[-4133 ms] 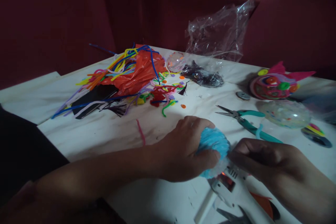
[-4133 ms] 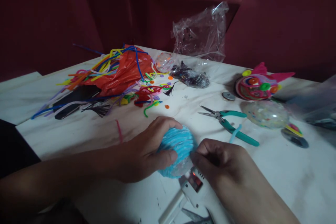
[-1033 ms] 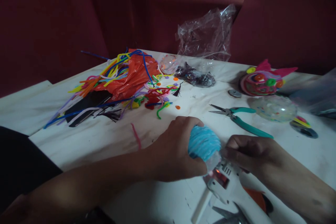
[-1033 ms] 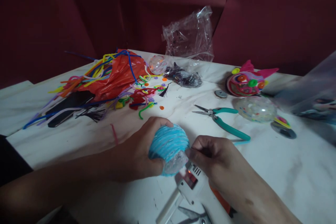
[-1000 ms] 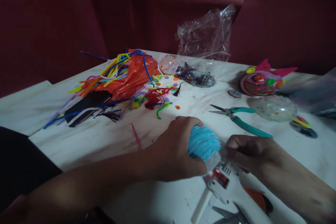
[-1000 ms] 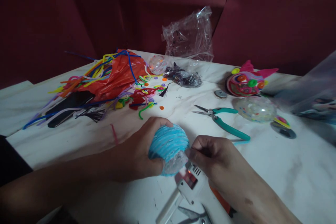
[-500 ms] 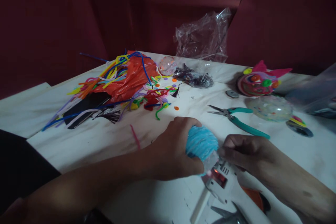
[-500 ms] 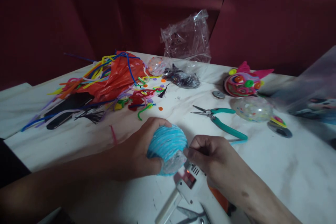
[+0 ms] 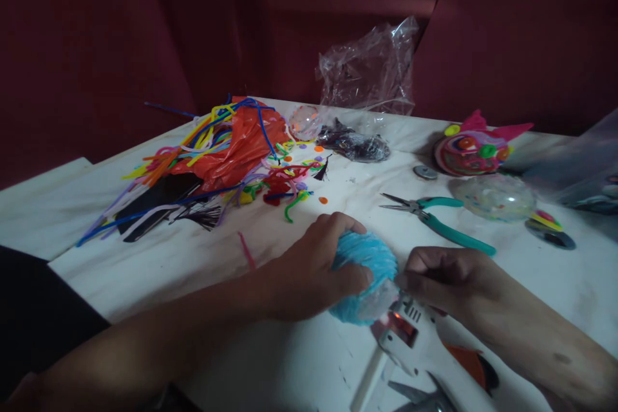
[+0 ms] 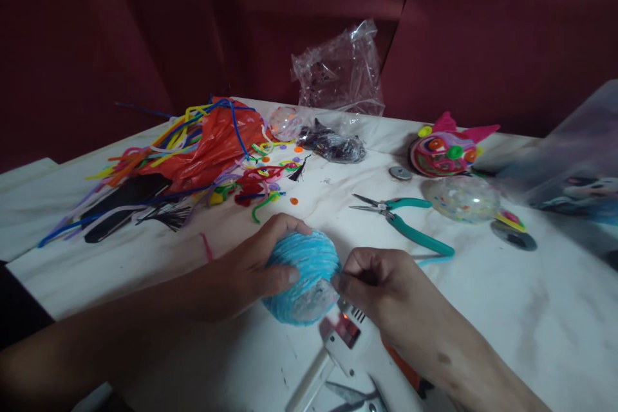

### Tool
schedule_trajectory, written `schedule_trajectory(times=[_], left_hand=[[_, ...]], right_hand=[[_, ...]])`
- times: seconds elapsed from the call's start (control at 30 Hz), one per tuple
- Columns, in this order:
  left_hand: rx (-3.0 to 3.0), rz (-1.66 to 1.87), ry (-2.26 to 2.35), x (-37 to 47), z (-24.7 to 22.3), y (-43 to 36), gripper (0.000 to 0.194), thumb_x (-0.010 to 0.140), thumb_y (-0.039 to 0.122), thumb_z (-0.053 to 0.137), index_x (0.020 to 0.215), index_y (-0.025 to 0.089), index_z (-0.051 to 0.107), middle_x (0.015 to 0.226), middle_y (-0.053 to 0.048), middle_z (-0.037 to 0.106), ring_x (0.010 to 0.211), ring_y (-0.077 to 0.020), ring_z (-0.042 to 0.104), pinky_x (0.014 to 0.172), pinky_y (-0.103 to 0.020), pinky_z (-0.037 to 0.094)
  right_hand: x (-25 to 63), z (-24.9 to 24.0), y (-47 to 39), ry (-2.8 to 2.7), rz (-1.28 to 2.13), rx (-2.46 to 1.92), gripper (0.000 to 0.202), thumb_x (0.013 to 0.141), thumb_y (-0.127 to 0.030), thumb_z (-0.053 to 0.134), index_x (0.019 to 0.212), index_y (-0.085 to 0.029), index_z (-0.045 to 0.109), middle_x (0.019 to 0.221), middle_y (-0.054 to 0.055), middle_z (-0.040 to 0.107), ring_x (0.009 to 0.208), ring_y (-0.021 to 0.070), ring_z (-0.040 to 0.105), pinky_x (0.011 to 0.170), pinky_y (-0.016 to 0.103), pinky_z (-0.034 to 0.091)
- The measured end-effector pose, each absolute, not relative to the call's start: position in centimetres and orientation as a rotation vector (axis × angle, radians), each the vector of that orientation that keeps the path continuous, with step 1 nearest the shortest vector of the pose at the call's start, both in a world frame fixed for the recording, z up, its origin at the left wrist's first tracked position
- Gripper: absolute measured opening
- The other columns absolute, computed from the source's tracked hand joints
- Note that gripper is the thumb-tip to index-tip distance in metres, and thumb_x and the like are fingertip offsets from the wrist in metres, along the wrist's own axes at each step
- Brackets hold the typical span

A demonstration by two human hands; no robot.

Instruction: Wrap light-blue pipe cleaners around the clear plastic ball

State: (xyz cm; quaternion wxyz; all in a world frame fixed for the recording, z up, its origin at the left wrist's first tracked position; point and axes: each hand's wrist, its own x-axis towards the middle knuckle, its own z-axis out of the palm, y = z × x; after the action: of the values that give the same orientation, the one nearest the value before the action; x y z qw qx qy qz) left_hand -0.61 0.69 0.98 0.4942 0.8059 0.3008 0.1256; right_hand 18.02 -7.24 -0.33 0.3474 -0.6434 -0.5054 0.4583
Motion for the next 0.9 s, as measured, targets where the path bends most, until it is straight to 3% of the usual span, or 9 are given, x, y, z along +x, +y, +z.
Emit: schedule_trajectory(times=[0.17, 0.33, 0.5, 0.63, 0.8, 0.9], left_hand=[[2.024, 0.315, 0.788, -0.8, 1.3, 0.8, 0.052, 0.064, 0.035, 0.063, 0.110, 0.022, 0.043, 0.114, -0.006, 0.049, 0.103, -0.0251, 0.048, 0.086, -0.041, 0.042], [2.242, 0.344, 0.818, -0.9, 2.1, 0.5, 0.053, 0.061, 0.030, 0.065, 0.109, 0.018, 0.046, 0.112, -0.007, 0.049, 0.104, -0.0237, 0.047, 0.088, -0.038, 0.042], [2.418, 0.306, 0.897, -1.1, 3.0, 0.2, 0.041, 0.064, 0.035, 0.060, 0.100, 0.018, 0.051, 0.107, -0.008, 0.050, 0.100, -0.0254, 0.047, 0.085, -0.041, 0.043], [2.468, 0.260, 0.910, -1.5, 3.3, 0.4, 0.044, 0.065, 0.038, 0.061, 0.103, 0.018, 0.052, 0.107, -0.008, 0.052, 0.100, -0.0262, 0.049, 0.085, -0.042, 0.042], [2.387, 0.270, 0.874, -1.7, 3.3, 1.1, 0.047, 0.063, 0.036, 0.064, 0.104, 0.018, 0.053, 0.106, -0.006, 0.055, 0.096, -0.0239, 0.052, 0.082, -0.038, 0.044], [2.341, 0.267, 0.882, -1.7, 3.2, 1.4, 0.049, 0.063, 0.035, 0.065, 0.107, 0.018, 0.052, 0.108, -0.006, 0.056, 0.095, -0.0226, 0.053, 0.081, -0.035, 0.045]], right_hand=[[17.9, -0.7, -7.2, -1.374, 1.266, -1.597, 0.034, 0.070, -0.046, 0.057, 0.058, -0.016, 0.048, 0.051, 0.000, 0.045, 0.045, 0.0139, 0.043, 0.042, 0.018, 0.030], [17.8, -0.8, -7.2, -1.405, 1.299, -1.574, 0.033, 0.075, -0.046, 0.055, 0.063, -0.017, 0.047, 0.055, 0.002, 0.052, 0.049, 0.0178, 0.052, 0.045, 0.021, 0.041], [17.9, -1.2, -7.0, -1.462, 1.244, -1.571, 0.028, 0.080, -0.040, 0.054, 0.065, -0.016, 0.050, 0.055, 0.000, 0.053, 0.045, 0.0148, 0.052, 0.039, 0.016, 0.037], [17.5, -1.1, -6.9, -1.484, 1.242, -1.581, 0.027, 0.079, -0.039, 0.053, 0.065, -0.017, 0.050, 0.051, -0.001, 0.051, 0.042, 0.0151, 0.051, 0.036, 0.016, 0.037], [17.0, 0.1, -7.7, -1.529, 1.216, -1.588, 0.035, 0.083, -0.049, 0.049, 0.069, -0.017, 0.053, 0.056, 0.001, 0.053, 0.047, 0.0174, 0.053, 0.041, 0.019, 0.041], [17.4, -0.1, -8.9, -1.581, 1.037, -1.609, 0.044, 0.087, -0.059, 0.044, 0.078, -0.019, 0.058, 0.064, 0.004, 0.057, 0.054, 0.0207, 0.056, 0.046, 0.023, 0.046]])
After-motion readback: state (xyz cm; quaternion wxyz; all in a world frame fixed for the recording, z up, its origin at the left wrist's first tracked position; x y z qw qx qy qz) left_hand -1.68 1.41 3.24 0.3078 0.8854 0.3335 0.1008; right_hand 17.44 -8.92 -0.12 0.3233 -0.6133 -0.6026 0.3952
